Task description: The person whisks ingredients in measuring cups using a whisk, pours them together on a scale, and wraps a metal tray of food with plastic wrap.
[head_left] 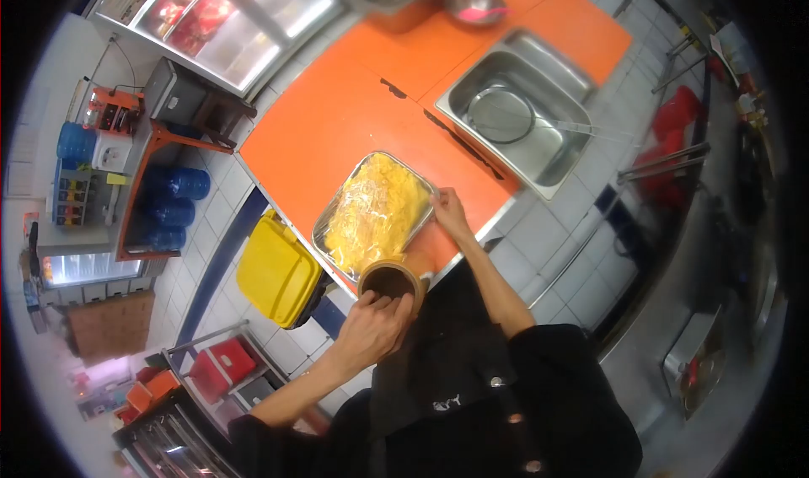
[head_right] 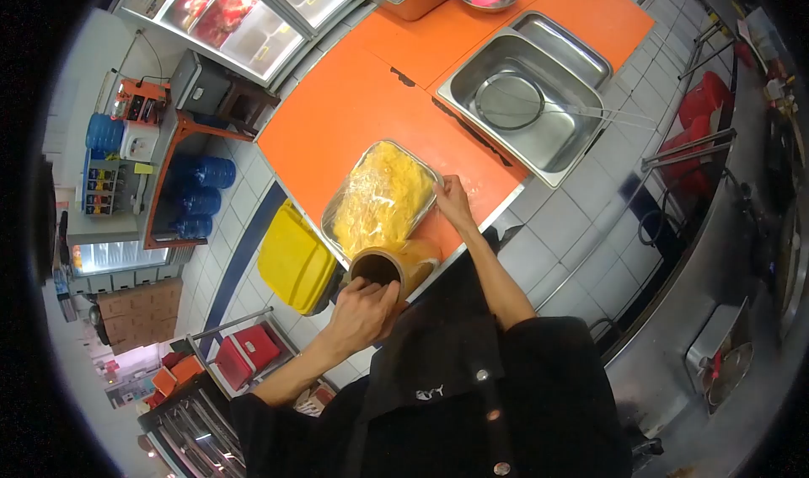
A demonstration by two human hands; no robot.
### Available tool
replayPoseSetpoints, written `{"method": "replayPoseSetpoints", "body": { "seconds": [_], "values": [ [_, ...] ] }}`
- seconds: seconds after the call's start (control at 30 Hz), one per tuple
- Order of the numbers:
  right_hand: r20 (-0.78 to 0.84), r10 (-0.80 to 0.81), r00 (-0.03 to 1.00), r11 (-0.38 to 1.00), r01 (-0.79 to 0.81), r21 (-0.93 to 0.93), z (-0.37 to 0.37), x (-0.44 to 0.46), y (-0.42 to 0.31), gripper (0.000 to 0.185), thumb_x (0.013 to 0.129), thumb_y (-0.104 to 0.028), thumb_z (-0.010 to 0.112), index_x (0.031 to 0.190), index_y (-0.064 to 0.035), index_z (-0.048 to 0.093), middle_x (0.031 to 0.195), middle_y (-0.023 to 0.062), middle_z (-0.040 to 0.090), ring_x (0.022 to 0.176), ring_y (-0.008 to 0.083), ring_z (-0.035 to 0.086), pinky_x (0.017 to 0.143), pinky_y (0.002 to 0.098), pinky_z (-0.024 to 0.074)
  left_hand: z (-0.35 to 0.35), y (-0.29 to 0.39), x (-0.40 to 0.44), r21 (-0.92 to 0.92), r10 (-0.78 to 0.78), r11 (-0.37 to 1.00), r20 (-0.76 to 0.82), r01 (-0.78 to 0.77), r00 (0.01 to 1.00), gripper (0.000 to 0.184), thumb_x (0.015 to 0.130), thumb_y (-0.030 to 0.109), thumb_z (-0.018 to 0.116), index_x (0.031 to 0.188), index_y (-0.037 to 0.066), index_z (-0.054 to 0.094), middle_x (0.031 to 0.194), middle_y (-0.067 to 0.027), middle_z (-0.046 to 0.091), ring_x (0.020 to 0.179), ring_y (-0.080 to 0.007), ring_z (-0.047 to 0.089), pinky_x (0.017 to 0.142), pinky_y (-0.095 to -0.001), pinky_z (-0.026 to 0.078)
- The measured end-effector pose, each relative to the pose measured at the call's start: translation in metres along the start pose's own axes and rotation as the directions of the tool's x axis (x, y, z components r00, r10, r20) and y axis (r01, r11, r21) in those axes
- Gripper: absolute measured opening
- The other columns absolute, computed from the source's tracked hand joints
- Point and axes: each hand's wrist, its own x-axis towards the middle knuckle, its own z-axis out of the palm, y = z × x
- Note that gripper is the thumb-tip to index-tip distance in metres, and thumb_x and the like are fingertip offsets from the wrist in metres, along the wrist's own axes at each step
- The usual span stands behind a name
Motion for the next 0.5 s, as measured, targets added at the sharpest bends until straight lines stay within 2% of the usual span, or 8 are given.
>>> {"method": "replayPoseSetpoints", "body": {
  "seconds": [0.17, 0.23, 0.27, 0.3, 0.33, 0.37, 0.47, 0.5],
  "values": [
    [-0.018, -0.078, 0.997, 0.995, 0.077, -0.059, 0.004, 0.016, 0.0, 0.023, 0.093, -0.014, 0.062, 0.108, 0.0004, 0.052, 0.08, 0.0088, 0.06, 0.06, 0.0128, 0.057, 0.048, 0.026, 0.0459, 0.003, -0.001, -0.02, -0.001, 0.011, 1.0, 0.024, -0.011, 1.0, 0.024, 0.082, 0.02, 0.07, 0.092, 0.003, 0.056, 0.065, -0.0101, 0.06, 0.062, -0.0251, 0.06, 0.062, -0.0346, 0.044],
    [-0.038, -0.064, 0.997, 0.99, 0.059, -0.129, 0.011, 0.028, -0.004, 0.022, 0.091, -0.014, 0.063, 0.104, 0.001, 0.054, 0.076, 0.0082, 0.059, 0.056, 0.0123, 0.056, 0.045, 0.026, 0.0444, -0.001, 0.0, -0.03, -0.037, -0.227, 0.971, 0.143, 0.235, 0.963, 0.023, 0.085, 0.017, 0.068, 0.095, -0.001, 0.058, 0.074, -0.0142, 0.065, 0.07, -0.0305, 0.064, 0.067, -0.038, 0.049],
    [-0.035, -0.057, 0.998, 0.991, 0.052, -0.121, 0.014, 0.033, -0.007, 0.022, 0.091, -0.014, 0.063, 0.104, 0.001, 0.054, 0.076, 0.0082, 0.059, 0.056, 0.0123, 0.056, 0.045, 0.026, 0.0444, 0.001, 0.001, -0.031, -0.033, -0.232, 0.97, 0.153, 0.24, 0.961, 0.023, 0.085, 0.017, 0.068, 0.095, -0.001, 0.058, 0.074, -0.0142, 0.065, 0.07, -0.0305, 0.064, 0.067, -0.038, 0.049],
    [-0.029, -0.08, 0.996, 0.986, 0.075, -0.15, 0.017, 0.038, -0.011, 0.022, 0.09, -0.015, 0.063, 0.103, 0.001, 0.054, 0.075, 0.0079, 0.059, 0.053, 0.0123, 0.055, 0.044, 0.026, 0.0435, 0.006, 0.003, -0.03, -0.203, -0.468, 0.867, -0.015, 0.455, 0.884, 0.028, 0.086, 0.02, 0.068, 0.099, -0.003, 0.058, 0.078, -0.0161, 0.066, 0.073, -0.0325, 0.065, 0.068, -0.0404, 0.05],
    [-0.021, -0.103, 0.994, 0.978, 0.098, -0.182, 0.017, 0.041, -0.014, 0.022, 0.09, -0.015, 0.063, 0.103, 0.001, 0.054, 0.074, 0.0076, 0.059, 0.05, 0.0122, 0.053, 0.043, 0.0261, 0.0425, 0.011, 0.003, -0.03, -0.399, -0.686, 0.698, -0.134, 0.595, 0.715, 0.034, 0.087, 0.024, 0.068, 0.102, -0.006, 0.059, 0.082, -0.018, 0.068, 0.076, -0.0344, 0.066, 0.068, -0.0429, 0.051],
    [-0.017, -0.098, 0.995, 0.979, 0.093, -0.182, 0.018, 0.043, -0.017, 0.022, 0.09, -0.015, 0.063, 0.103, 0.001, 0.054, 0.074, 0.0076, 0.059, 0.05, 0.0122, 0.053, 0.043, 0.0261, 0.0425, 0.015, -0.002, -0.034, -0.399, -0.691, 0.693, -0.13, 0.6, 0.711, 0.034, 0.087, 0.024, 0.068, 0.102, -0.006, 0.059, 0.082, -0.018, 0.068, 0.076, -0.0344, 0.066, 0.068, -0.0429, 0.051],
    [0.028, -0.026, 0.999, 0.989, 0.03, -0.143, 0.022, 0.045, -0.027, 0.023, 0.09, -0.017, 0.063, 0.102, 0.0007, 0.055, 0.074, 0.0071, 0.059, 0.05, 0.0124, 0.053, 0.042, 0.0265, 0.0412, 0.037, -0.018, -0.053, -0.629, -0.848, 0.434, -0.042, 0.646, 0.529, 0.036, 0.089, 0.027, 0.069, 0.106, -0.004, 0.064, 0.095, -0.0223, 0.069, 0.088, -0.0321, 0.069, 0.076, -0.0369, 0.052],
    [0.039, -0.02, 0.999, 0.989, 0.026, -0.144, 0.02, 0.045, -0.03, 0.022, 0.09, -0.016, 0.063, 0.102, 0.0003, 0.055, 0.074, 0.0067, 0.059, 0.052, 0.0121, 0.054, 0.042, 0.0267, 0.0413, 0.044, -0.02, -0.058, -0.635, -0.854, 0.423, -0.041, 0.646, 0.519, 0.036, 0.089, 0.027, 0.069, 0.106, -0.004, 0.064, 0.095, -0.0223, 0.069, 0.088, -0.0321, 0.069, 0.076, -0.0369, 0.052]
  ]
}}
